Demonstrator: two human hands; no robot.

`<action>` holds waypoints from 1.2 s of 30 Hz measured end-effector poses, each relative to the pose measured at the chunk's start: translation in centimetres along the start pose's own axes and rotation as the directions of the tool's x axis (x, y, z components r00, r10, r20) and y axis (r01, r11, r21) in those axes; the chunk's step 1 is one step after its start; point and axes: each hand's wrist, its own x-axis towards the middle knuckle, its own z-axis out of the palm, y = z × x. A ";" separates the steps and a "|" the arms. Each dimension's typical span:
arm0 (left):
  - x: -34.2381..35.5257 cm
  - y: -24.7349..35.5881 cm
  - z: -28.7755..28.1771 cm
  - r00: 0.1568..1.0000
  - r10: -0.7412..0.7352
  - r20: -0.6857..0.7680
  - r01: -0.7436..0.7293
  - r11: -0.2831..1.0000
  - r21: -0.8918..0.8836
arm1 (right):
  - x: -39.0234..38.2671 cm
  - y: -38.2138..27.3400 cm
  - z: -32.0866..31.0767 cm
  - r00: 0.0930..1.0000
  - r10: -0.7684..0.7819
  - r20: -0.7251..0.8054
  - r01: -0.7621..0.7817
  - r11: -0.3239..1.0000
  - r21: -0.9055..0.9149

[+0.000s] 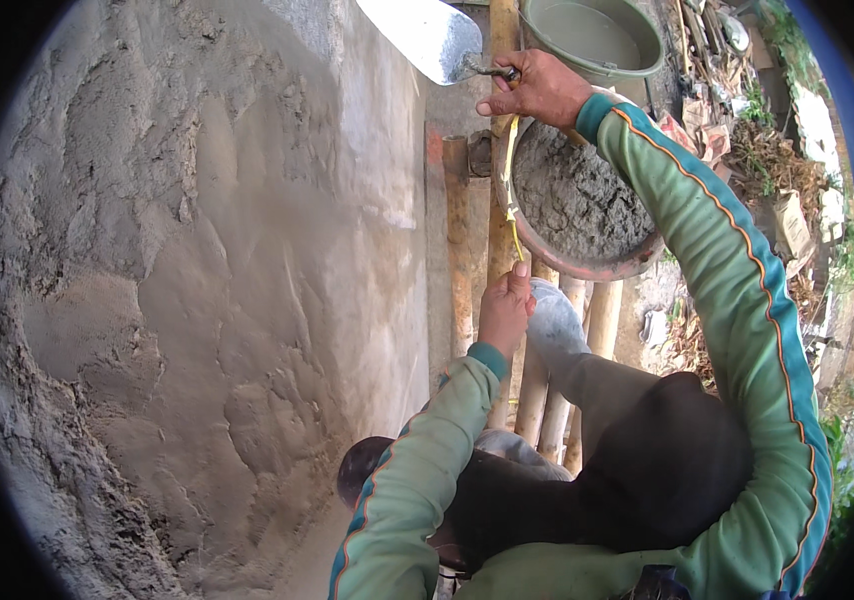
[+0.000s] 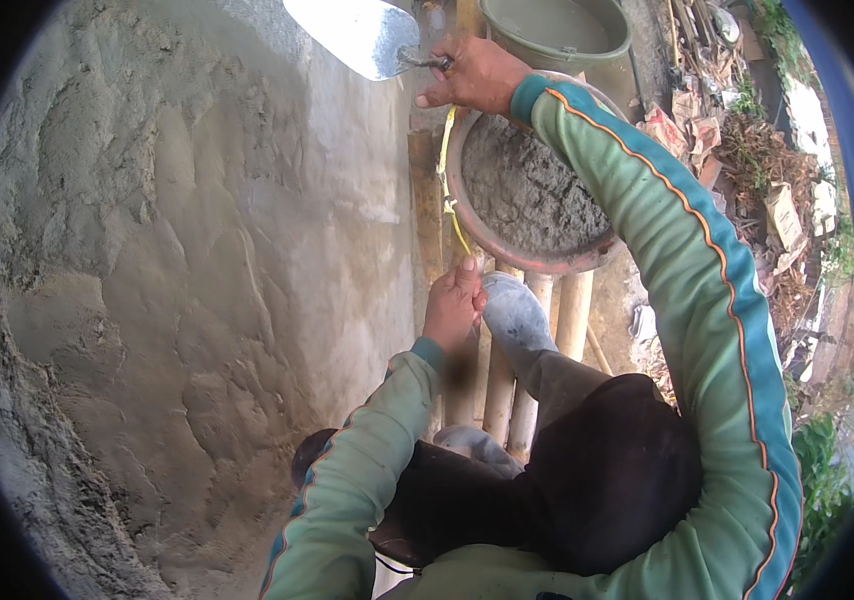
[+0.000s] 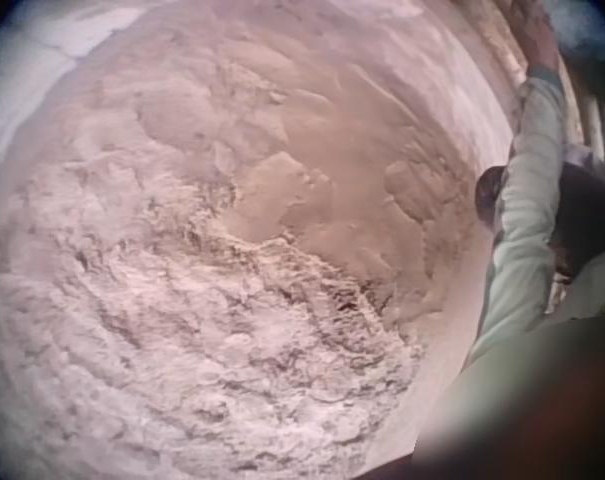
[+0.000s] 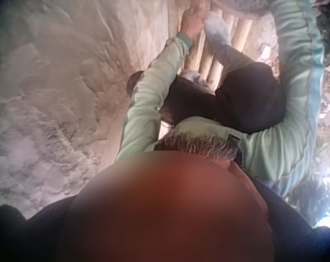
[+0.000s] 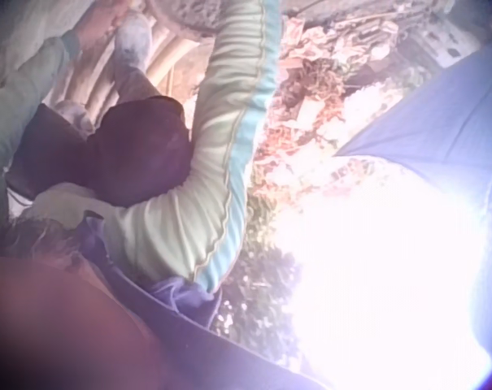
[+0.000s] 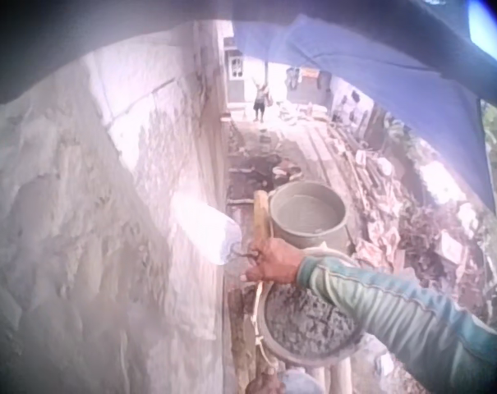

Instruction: The person scoops wet cement from a bucket and applies it to a vertical wall using a trowel, smoothing the surface in repeated strokes. The person works on a bamboo scaffold, receiving additional cement from a coworker below.

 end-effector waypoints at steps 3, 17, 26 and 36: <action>-1.0 1.2 0.1 0.995 0.095 0.024 -0.090 0.984 -0.153 | -0.1 -0.1 -0.6 0.998 0.055 0.003 -0.055 0.994 0.097; -3.4 10.0 6.0 0.909 0.358 0.216 -0.309 0.923 -0.230 | -26.2 -7.1 -4.3 0.879 0.478 0.008 -0.313 0.563 0.765; -2.1 13.8 7.6 0.741 0.584 0.333 -0.596 0.799 -0.074 | -23.4 -6.7 -4.7 0.828 0.511 -0.230 -0.056 0.484 0.873; -2.6 11.8 7.4 0.808 0.532 0.252 -0.543 0.839 -0.028 | -26.3 -8.1 -5.7 0.883 0.467 0.031 -0.357 0.630 0.690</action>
